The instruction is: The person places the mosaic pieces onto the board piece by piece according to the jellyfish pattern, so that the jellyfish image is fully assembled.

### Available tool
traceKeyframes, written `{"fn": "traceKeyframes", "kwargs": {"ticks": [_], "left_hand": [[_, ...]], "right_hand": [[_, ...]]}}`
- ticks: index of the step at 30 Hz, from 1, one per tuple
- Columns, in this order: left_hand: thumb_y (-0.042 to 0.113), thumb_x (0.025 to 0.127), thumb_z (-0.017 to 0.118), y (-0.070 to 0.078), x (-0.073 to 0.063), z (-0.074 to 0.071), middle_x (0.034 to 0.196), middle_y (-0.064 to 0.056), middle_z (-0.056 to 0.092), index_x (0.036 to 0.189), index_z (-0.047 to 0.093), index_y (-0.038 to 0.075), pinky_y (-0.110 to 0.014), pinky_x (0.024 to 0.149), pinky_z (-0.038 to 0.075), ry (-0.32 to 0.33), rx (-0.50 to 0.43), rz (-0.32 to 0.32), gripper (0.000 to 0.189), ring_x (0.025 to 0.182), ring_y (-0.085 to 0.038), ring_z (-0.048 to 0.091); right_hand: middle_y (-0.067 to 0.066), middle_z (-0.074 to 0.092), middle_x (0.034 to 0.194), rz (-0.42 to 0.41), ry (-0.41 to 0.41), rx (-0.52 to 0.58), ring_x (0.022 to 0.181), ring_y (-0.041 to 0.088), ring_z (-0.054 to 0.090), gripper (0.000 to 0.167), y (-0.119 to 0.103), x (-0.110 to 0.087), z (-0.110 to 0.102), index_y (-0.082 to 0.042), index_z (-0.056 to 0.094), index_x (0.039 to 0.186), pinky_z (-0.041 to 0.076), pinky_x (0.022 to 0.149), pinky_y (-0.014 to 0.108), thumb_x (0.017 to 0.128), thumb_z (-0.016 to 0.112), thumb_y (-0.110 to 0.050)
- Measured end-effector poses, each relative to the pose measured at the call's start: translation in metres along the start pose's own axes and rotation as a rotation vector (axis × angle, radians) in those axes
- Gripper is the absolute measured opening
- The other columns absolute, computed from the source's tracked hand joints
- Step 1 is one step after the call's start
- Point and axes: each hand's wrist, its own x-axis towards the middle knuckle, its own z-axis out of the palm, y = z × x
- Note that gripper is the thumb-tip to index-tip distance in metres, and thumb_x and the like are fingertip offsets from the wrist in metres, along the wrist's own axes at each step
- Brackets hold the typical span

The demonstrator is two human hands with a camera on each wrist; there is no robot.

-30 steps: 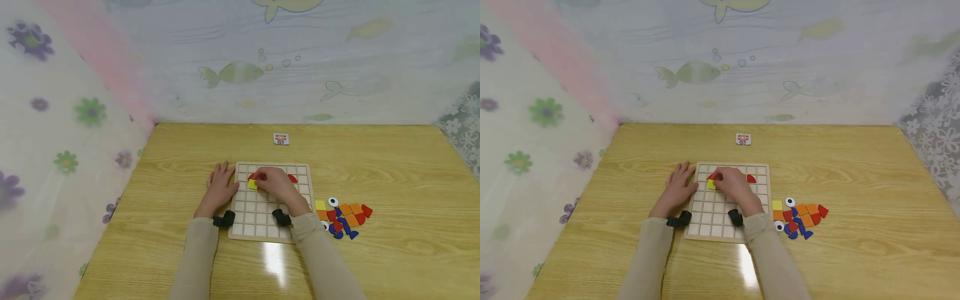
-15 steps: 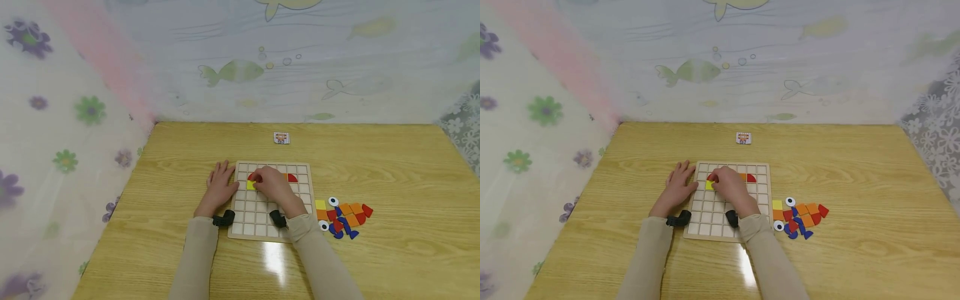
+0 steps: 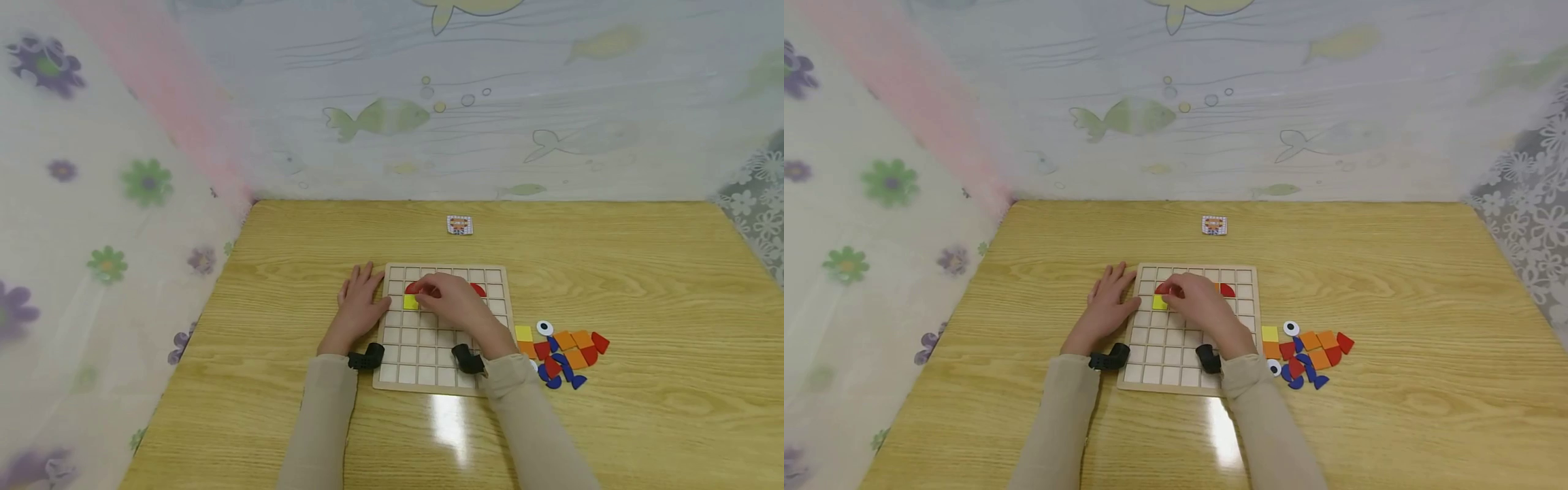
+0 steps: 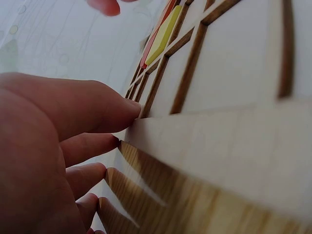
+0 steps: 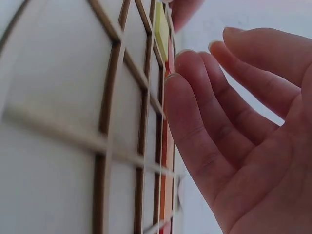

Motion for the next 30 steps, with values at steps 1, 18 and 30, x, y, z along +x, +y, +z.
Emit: {"fn": "traceKeyframes", "kwargs": {"ticks": [1,18,30], "left_hand": [[0.030,0.089,0.050,0.000,0.000,0.000,0.149,-0.007,0.010,0.139,0.034,0.012,-0.045,0.102,0.000,0.000,-0.001,-0.001,0.055,0.135,-0.024,-0.004],[0.029,0.088,0.049,0.000,-0.001,0.000,0.149,-0.006,0.009,0.139,0.034,0.012,-0.045,0.102,0.000,-0.005,-0.022,-0.006,0.055,0.135,-0.025,-0.005],[0.030,0.088,0.049,0.001,0.000,0.000,0.149,-0.006,0.010,0.139,0.033,0.013,-0.045,0.102,0.001,-0.005,-0.011,-0.013,0.056,0.135,-0.024,-0.004]], "right_hand": [[-0.006,0.059,0.089,0.002,0.002,-0.008,0.080,0.012,0.053,0.016,0.001,-0.002,-0.002,-0.019,0.065,0.099,0.043,0.072,0.031,0.086,0.058,-0.025],[-0.003,0.061,0.098,0.105,0.051,0.064,0.084,0.015,0.054,0.022,0.035,-0.044,-0.032,-0.017,0.063,0.106,0.043,0.074,0.034,0.089,0.054,-0.027],[0.004,0.061,0.087,0.211,-0.001,0.115,0.072,0.018,0.056,0.027,0.069,-0.070,-0.062,-0.014,0.059,0.110,0.045,0.066,0.032,0.089,0.053,-0.030]]}}
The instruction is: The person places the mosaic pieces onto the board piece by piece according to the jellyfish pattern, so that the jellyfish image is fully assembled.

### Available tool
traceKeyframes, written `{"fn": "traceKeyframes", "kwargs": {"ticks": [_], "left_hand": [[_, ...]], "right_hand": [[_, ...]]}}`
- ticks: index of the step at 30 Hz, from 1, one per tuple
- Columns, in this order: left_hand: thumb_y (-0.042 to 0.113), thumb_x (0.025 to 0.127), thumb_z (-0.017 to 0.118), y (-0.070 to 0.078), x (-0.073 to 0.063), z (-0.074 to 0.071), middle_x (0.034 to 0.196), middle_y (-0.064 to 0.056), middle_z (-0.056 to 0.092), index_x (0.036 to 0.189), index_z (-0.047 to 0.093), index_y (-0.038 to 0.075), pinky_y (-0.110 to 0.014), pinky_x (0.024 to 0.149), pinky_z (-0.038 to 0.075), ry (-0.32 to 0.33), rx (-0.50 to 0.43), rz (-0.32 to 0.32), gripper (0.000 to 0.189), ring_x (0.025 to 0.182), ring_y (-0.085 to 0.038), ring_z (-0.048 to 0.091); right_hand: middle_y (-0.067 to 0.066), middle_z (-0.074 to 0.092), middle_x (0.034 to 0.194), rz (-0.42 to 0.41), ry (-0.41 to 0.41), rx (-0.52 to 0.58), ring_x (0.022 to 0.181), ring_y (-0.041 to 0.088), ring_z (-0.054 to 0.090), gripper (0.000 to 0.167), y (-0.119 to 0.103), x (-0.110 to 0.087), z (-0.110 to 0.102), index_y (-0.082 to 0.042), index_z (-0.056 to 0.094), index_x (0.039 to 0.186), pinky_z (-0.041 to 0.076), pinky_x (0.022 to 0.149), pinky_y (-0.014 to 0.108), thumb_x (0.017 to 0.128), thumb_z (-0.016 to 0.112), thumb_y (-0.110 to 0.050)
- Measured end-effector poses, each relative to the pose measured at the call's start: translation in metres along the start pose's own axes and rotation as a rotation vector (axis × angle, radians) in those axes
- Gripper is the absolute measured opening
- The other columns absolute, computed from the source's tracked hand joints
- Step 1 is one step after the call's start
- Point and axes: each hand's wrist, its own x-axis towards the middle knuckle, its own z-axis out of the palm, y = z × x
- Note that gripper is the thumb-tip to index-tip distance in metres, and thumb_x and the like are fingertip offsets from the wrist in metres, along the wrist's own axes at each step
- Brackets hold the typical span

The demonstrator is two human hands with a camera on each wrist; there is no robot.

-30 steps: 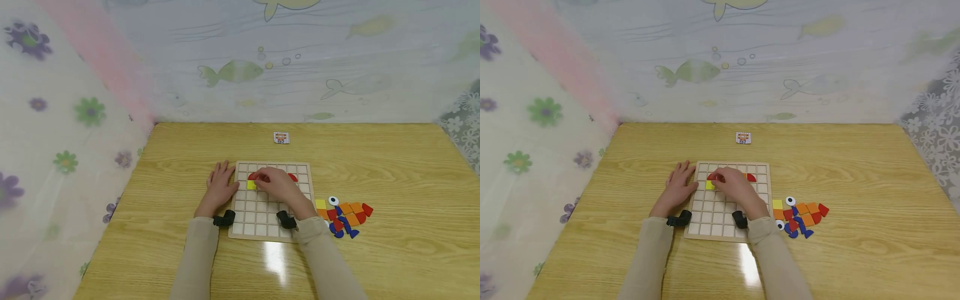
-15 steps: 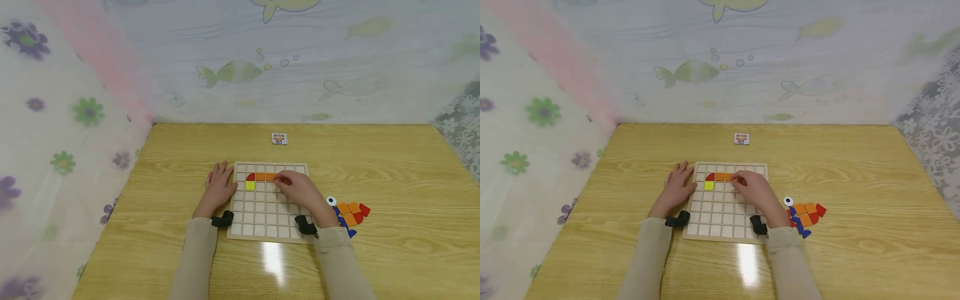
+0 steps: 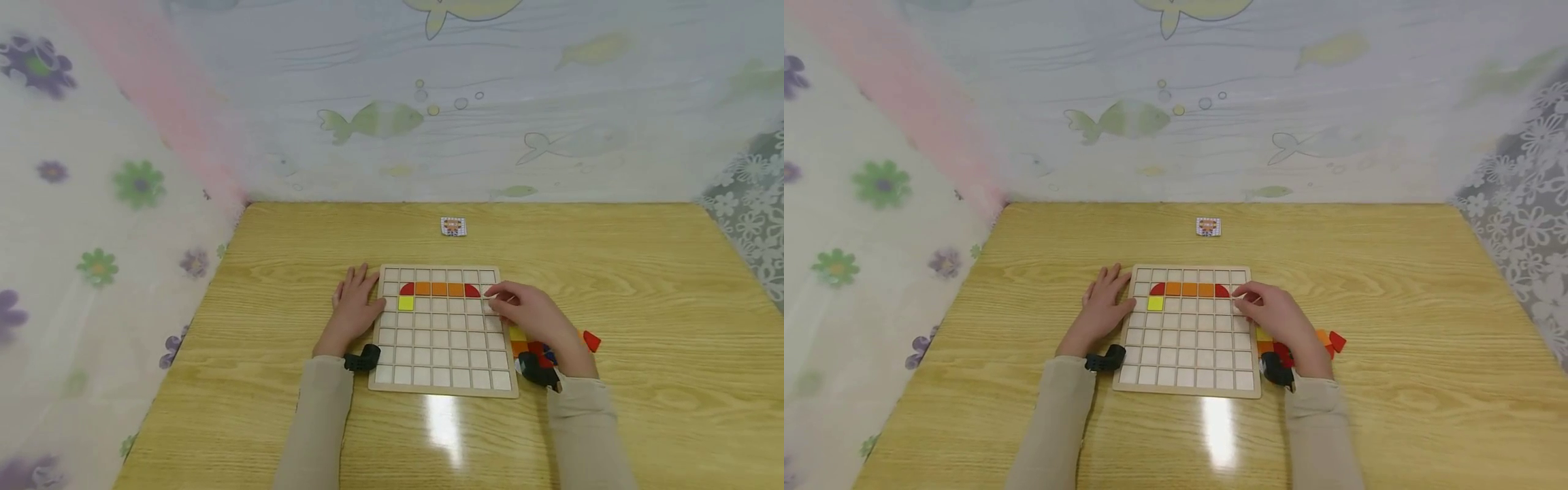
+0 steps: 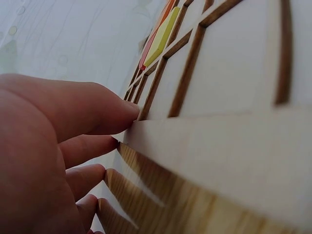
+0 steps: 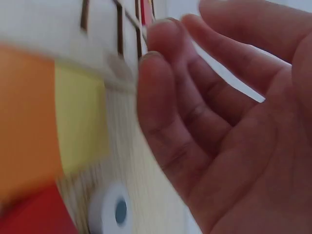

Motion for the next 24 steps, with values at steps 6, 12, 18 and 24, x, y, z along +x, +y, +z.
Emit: {"fn": "traceKeyframes", "kwargs": {"ticks": [6,12,18,24], "left_hand": [[0.029,0.088,0.050,0.001,0.001,0.001,0.149,-0.005,0.010,0.139,0.034,0.013,-0.045,0.102,0.001,0.003,0.003,-0.006,0.056,0.135,-0.023,-0.004],[0.029,0.088,0.050,0.002,0.000,0.001,0.149,-0.006,0.010,0.139,0.034,0.013,-0.045,0.102,0.001,0.005,-0.002,0.001,0.056,0.135,-0.024,-0.005],[0.029,0.088,0.049,0.001,0.000,0.001,0.149,-0.006,0.009,0.139,0.034,0.013,-0.045,0.102,0.000,0.003,-0.008,0.002,0.056,0.135,-0.023,-0.005],[0.029,0.089,0.048,-0.001,0.001,0.001,0.149,-0.006,0.008,0.139,0.033,0.012,-0.045,0.102,-0.001,-0.010,-0.014,0.001,0.056,0.135,-0.023,-0.006]], "right_hand": [[0.007,0.059,0.090,0.035,-0.047,0.035,0.072,0.021,0.053,0.030,0.016,-0.008,-0.014,-0.010,0.059,0.110,0.044,0.060,0.031,0.088,0.055,-0.030],[0.006,0.059,0.093,0.026,-0.044,-0.040,0.075,0.019,0.053,0.028,0.027,-0.017,-0.027,-0.008,0.060,0.109,0.045,0.064,0.031,0.087,0.057,-0.025],[0.005,0.058,0.092,0.021,-0.056,-0.076,0.080,0.019,0.053,0.030,0.032,-0.026,-0.038,-0.005,0.060,0.109,0.044,0.070,0.032,0.086,0.058,-0.023],[0.006,0.056,0.092,0.034,-0.090,-0.069,0.080,0.019,0.052,0.033,0.037,-0.030,-0.043,-0.002,0.058,0.110,0.042,0.072,0.033,0.084,0.061,-0.022]]}}
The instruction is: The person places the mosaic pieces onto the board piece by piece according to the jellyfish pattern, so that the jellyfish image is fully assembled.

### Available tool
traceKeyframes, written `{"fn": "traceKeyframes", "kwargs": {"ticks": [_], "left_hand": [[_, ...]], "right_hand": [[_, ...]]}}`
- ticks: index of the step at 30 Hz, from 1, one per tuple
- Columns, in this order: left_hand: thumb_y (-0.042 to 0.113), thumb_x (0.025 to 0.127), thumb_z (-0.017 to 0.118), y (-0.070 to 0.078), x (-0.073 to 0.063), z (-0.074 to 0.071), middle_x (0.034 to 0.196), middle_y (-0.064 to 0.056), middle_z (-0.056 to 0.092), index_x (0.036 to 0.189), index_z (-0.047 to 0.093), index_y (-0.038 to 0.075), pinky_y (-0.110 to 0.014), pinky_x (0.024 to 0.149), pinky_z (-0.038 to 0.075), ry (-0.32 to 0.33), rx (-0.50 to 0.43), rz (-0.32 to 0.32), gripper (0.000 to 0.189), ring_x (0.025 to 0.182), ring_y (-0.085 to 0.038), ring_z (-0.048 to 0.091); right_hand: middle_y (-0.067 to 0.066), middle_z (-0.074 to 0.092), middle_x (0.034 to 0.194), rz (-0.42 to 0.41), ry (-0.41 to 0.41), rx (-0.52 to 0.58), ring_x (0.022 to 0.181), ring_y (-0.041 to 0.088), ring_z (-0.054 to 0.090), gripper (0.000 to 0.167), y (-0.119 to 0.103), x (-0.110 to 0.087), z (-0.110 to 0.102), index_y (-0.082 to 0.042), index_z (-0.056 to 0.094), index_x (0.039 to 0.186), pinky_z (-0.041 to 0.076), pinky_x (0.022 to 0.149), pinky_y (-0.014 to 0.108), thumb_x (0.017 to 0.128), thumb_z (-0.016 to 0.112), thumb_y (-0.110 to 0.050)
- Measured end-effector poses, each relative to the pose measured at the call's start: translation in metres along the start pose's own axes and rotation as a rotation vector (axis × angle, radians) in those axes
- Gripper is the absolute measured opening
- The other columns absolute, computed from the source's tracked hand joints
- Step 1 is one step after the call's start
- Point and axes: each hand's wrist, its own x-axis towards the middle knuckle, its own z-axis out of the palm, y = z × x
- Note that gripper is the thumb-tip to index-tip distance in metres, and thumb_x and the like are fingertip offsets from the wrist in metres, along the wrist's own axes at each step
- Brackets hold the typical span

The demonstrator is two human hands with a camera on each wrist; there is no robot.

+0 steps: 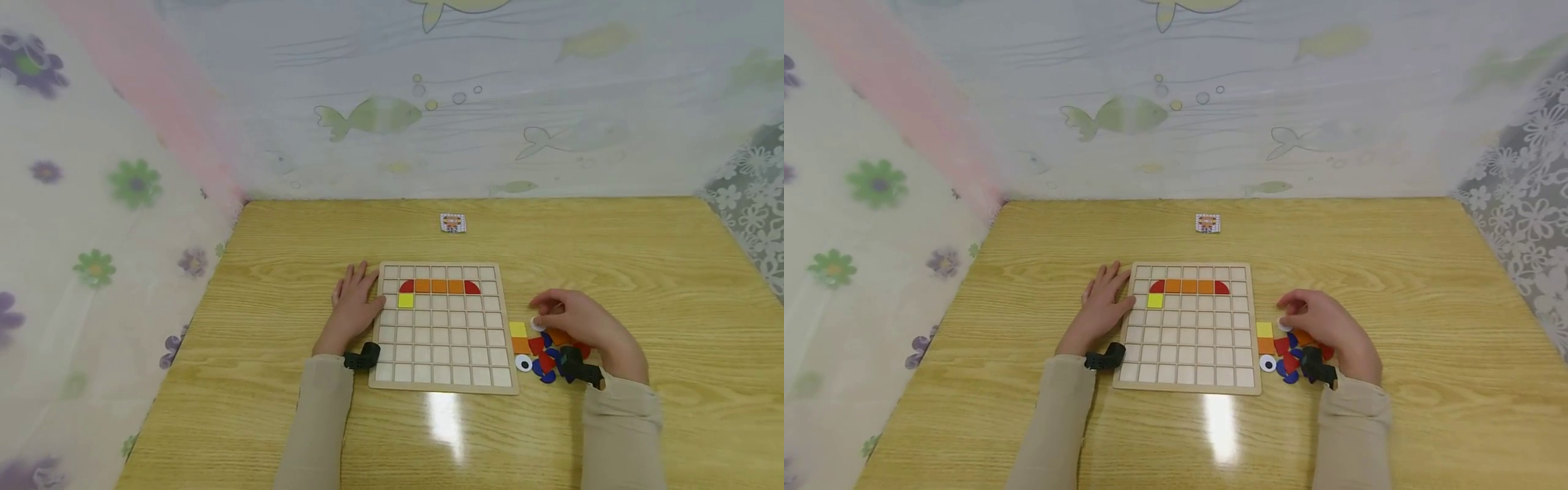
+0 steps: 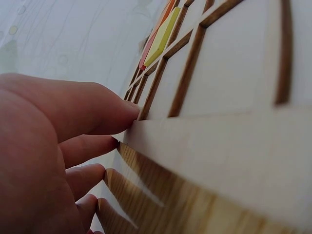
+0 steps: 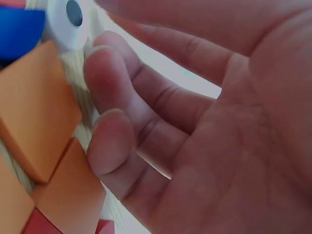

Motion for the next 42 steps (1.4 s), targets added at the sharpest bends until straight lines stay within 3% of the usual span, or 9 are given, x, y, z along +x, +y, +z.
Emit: {"fn": "traceKeyframes", "kwargs": {"ticks": [27,36,42], "left_hand": [[0.029,0.088,0.049,0.0020,-0.0009,-0.0007,0.149,-0.007,0.010,0.139,0.033,0.012,-0.045,0.102,0.000,0.003,0.004,0.003,0.055,0.135,-0.024,-0.005],[0.029,0.089,0.049,0.0017,-0.0012,-0.0018,0.149,-0.007,0.010,0.139,0.033,0.012,-0.046,0.102,0.000,0.007,0.008,0.006,0.055,0.135,-0.025,-0.004],[0.029,0.088,0.049,0.0021,-0.0007,-0.0017,0.149,-0.007,0.010,0.139,0.033,0.013,-0.045,0.102,-0.001,0.009,0.009,0.001,0.055,0.135,-0.025,-0.005]], "right_hand": [[0.004,0.057,0.086,0.098,-0.055,-0.048,0.074,0.018,0.051,0.027,-0.0038,0.0009,0.0030,-0.006,0.059,0.100,0.041,0.067,0.032,0.083,0.063,-0.026],[0.005,0.057,0.091,0.090,0.040,-0.073,0.080,0.020,0.051,0.030,-0.0016,0.0059,0.0050,-0.007,0.058,0.105,0.040,0.071,0.033,0.084,0.061,-0.028],[0.007,0.057,0.094,0.117,0.037,-0.065,0.082,0.021,0.051,0.031,-0.0035,0.0058,0.0048,-0.007,0.059,0.107,0.042,0.072,0.034,0.083,0.062,-0.027]]}}
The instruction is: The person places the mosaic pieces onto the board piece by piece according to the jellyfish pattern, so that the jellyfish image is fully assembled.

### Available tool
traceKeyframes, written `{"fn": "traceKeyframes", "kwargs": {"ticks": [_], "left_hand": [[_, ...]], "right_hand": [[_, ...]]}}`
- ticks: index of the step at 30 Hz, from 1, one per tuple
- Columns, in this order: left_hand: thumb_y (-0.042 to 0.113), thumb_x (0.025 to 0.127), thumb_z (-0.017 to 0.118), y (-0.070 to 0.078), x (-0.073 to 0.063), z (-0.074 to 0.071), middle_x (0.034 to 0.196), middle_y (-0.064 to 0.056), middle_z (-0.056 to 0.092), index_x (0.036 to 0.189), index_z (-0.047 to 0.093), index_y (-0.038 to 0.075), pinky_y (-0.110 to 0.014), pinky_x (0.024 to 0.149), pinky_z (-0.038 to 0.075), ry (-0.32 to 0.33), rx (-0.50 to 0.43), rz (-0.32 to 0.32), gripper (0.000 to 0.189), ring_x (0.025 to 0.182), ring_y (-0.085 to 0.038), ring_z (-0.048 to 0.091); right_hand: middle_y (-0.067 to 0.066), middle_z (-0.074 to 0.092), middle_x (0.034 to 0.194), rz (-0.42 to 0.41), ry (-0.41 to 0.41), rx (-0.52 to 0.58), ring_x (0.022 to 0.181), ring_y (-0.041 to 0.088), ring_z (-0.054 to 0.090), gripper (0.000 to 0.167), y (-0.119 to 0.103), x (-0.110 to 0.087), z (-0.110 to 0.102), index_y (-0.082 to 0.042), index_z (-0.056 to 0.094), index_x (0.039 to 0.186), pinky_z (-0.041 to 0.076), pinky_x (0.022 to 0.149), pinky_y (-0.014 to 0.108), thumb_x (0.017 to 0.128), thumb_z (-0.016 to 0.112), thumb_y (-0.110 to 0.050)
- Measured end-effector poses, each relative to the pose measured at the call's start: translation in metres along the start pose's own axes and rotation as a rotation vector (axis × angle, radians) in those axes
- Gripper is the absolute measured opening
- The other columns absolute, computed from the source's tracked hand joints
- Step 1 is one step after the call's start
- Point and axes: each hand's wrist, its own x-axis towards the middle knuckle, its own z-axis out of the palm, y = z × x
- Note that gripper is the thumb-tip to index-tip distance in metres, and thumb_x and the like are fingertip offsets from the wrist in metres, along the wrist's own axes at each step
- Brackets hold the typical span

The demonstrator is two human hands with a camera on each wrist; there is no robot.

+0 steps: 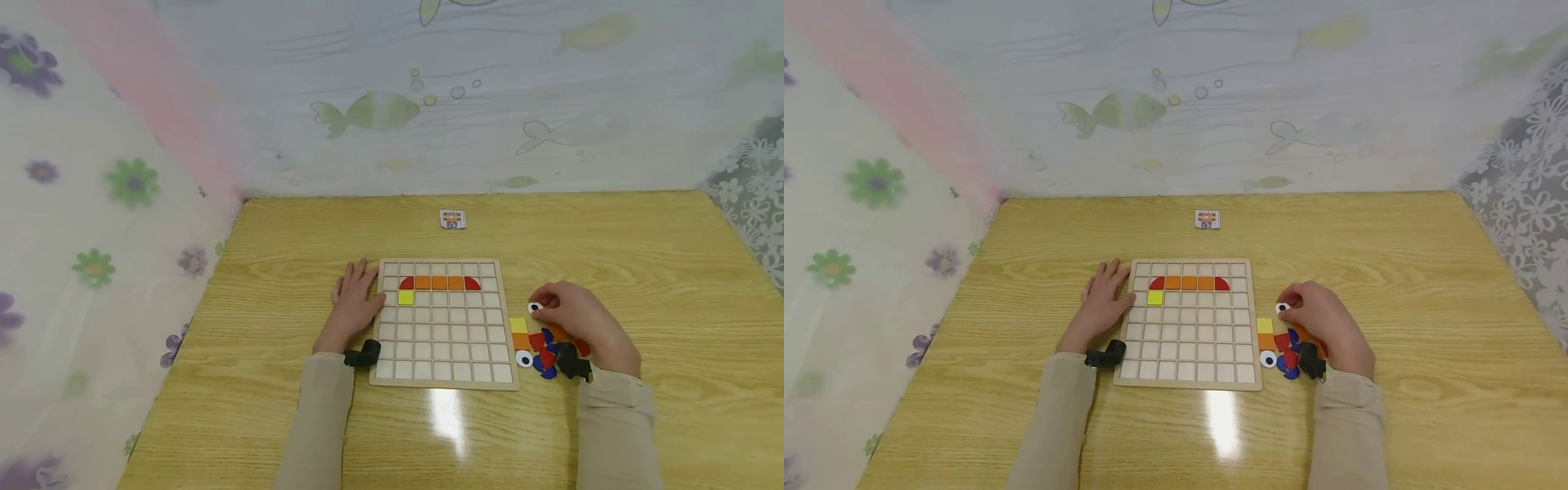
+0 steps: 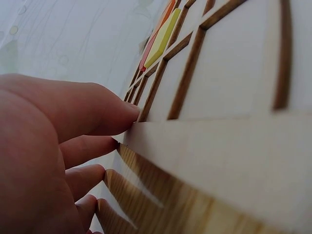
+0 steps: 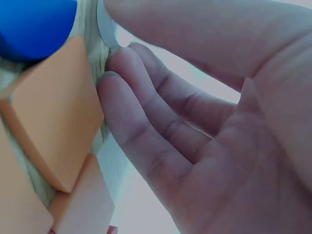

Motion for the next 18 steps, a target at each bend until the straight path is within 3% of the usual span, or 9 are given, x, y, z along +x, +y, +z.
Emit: {"fn": "traceKeyframes", "kwargs": {"ticks": [9,14,18], "left_hand": [[0.028,0.089,0.049,0.000,0.000,0.001,0.149,-0.007,0.010,0.139,0.034,0.012,-0.045,0.102,0.000,0.001,0.003,-0.001,0.055,0.135,-0.025,-0.005],[0.027,0.088,0.050,0.001,0.000,0.001,0.149,-0.006,0.011,0.139,0.034,0.012,-0.045,0.102,0.000,0.005,-0.004,-0.006,0.055,0.135,-0.024,-0.004],[0.027,0.088,0.050,0.001,0.000,0.001,0.148,-0.007,0.011,0.138,0.035,0.012,-0.045,0.102,0.001,0.007,0.000,0.001,0.055,0.135,-0.024,-0.003]], "right_hand": [[0.005,0.057,0.091,-0.025,0.050,-0.006,0.081,0.021,0.050,0.024,-0.003,0.004,0.004,-0.011,0.058,0.101,0.040,0.071,0.034,0.084,0.062,-0.027],[0.005,0.060,0.094,-0.054,0.108,0.010,0.085,0.021,0.051,0.026,-0.011,0.009,0.008,-0.013,0.059,0.103,0.039,0.077,0.037,0.085,0.059,-0.032],[0.004,0.060,0.094,-0.073,0.105,0.054,0.084,0.020,0.051,0.028,-0.019,0.014,0.014,-0.013,0.060,0.104,0.039,0.076,0.035,0.085,0.058,-0.034]]}}
